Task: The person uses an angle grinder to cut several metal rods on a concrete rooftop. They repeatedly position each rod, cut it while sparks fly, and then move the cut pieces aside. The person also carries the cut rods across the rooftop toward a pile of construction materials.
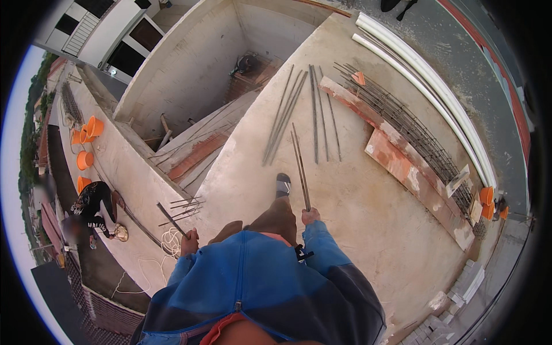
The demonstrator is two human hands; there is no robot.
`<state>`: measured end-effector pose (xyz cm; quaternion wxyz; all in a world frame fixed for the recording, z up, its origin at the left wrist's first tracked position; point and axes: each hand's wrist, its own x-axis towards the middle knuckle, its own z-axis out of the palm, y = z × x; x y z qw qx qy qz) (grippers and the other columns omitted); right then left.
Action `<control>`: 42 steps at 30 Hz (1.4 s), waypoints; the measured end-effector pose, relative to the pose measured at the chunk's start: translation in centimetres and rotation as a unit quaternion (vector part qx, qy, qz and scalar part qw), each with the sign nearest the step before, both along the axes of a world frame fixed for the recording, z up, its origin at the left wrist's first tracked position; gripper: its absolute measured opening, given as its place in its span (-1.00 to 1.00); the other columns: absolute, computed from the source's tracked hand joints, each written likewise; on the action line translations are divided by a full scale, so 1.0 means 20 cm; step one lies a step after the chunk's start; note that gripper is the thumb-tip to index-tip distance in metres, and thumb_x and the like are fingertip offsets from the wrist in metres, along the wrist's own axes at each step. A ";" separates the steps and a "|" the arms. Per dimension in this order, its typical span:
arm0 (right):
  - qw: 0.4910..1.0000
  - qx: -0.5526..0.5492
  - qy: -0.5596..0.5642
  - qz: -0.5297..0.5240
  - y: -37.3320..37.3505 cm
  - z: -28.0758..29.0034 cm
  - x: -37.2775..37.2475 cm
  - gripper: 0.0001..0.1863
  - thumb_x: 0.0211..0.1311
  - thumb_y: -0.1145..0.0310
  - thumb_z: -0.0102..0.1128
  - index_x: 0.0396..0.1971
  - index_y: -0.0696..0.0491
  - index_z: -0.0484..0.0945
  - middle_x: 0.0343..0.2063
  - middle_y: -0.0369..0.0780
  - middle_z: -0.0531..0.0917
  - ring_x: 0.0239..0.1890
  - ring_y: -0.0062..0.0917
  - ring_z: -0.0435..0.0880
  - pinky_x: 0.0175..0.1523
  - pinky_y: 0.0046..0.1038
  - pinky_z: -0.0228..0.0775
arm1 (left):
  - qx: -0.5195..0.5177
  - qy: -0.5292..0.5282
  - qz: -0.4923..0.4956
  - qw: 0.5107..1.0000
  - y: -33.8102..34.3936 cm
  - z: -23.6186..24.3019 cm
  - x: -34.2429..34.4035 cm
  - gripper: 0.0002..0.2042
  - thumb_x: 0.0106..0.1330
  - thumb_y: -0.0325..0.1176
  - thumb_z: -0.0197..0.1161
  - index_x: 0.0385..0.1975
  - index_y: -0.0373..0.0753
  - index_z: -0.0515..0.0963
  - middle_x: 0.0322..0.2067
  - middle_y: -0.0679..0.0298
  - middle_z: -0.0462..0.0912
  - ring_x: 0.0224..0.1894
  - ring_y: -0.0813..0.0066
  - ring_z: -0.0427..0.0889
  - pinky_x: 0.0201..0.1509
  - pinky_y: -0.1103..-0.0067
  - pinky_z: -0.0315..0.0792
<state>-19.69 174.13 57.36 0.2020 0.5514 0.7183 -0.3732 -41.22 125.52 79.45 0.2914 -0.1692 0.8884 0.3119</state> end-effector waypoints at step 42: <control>0.904 0.178 -0.014 0.389 0.88 1.70 -0.83 -0.68 0.62 0.06 0.10 0.03 -0.03 0.65 -0.07 -0.13 0.82 0.12 -0.21 0.81 0.31 0.02 0.53 | 0.144 -0.061 -0.671 0.725 2.82 -0.17 -0.42 -0.55 0.40 -0.11 0.44 0.20 -0.14 0.59 0.07 -0.04 0.74 0.15 -0.13 0.72 0.17 0.02 0.57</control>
